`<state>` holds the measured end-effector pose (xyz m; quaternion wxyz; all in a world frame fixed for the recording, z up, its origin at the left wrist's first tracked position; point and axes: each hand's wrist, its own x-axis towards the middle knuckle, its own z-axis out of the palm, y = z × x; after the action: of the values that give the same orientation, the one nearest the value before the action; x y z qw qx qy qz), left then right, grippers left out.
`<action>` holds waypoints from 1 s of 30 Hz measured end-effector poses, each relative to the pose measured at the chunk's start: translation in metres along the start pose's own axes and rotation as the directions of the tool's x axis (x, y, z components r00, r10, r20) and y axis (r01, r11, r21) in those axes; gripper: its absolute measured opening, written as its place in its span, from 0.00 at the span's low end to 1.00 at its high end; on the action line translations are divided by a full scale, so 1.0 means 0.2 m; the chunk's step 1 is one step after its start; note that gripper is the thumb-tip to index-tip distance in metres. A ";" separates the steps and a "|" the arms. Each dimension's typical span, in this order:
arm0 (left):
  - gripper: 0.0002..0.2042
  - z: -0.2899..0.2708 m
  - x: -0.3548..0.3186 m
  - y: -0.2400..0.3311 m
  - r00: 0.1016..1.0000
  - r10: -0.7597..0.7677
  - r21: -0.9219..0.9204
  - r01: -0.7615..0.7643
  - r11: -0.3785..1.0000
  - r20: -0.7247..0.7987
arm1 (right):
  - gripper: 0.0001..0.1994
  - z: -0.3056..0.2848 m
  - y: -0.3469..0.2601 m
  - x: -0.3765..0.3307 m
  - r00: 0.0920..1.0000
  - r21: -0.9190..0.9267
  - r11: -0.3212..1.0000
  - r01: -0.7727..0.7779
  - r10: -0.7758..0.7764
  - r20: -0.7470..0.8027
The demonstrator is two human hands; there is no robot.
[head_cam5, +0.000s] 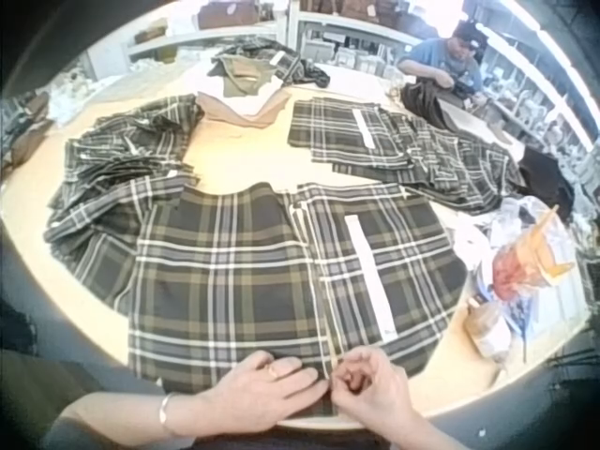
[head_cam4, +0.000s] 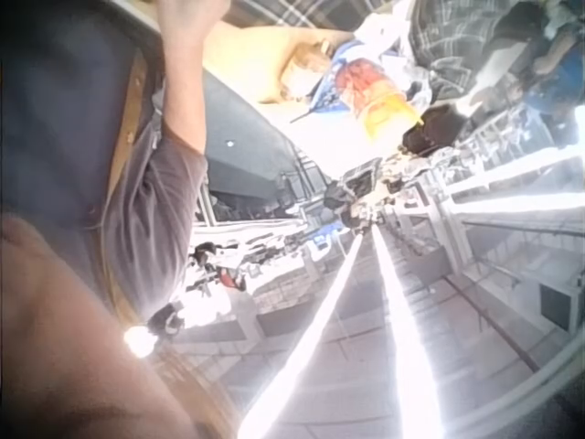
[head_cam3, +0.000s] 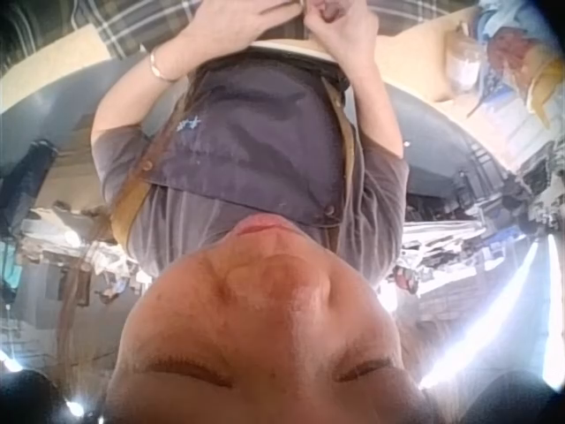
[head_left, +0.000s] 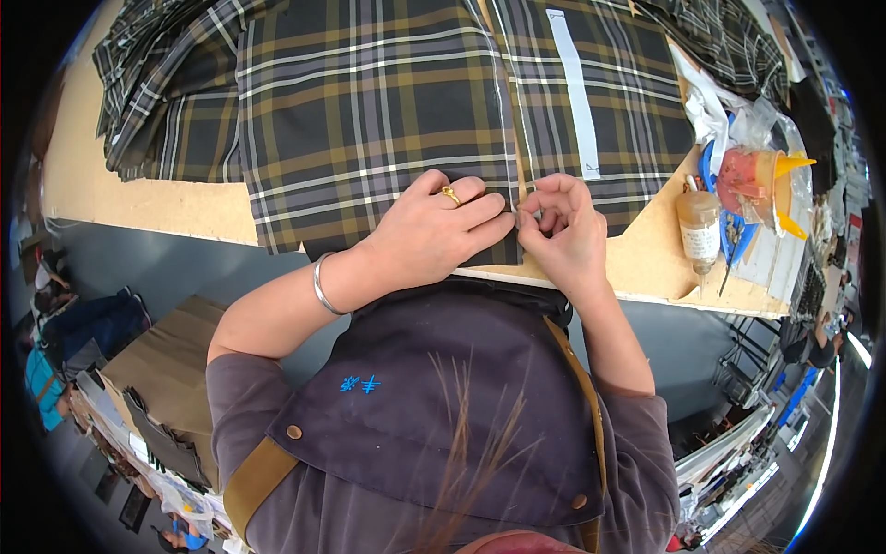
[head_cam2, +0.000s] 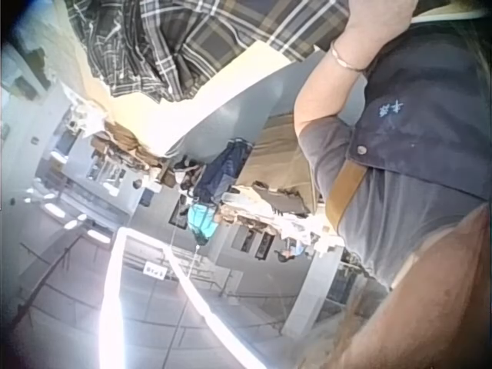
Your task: Applying glue to the seams of plaid fabric pieces and folding them for garment construction.
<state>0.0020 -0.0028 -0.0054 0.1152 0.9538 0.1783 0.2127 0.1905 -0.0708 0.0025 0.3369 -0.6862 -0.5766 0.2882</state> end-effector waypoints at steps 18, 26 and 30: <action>0.09 -0.01 0.19 -0.09 0.998 0.041 -0.276 -0.024 0.961 0.056 | 0.10 -0.04 0.09 -0.10 0.986 0.015 0.987 0.158 -0.157 -0.064; 0.07 0.00 0.26 -0.15 0.947 0.282 -0.085 -0.272 0.959 0.156 | 0.08 -0.04 0.07 -0.08 0.974 -0.039 0.975 0.217 -0.219 -0.063; 0.06 0.03 0.26 -0.16 0.922 0.365 0.040 -0.373 0.927 0.127 | 0.08 -0.04 0.07 -0.09 0.975 -0.048 0.977 0.206 -0.209 -0.073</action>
<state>0.0386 0.0448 -0.0004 0.0532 0.9843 -0.0048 0.1685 0.2017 -0.0905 -0.0030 0.3735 -0.6395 -0.6373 0.2130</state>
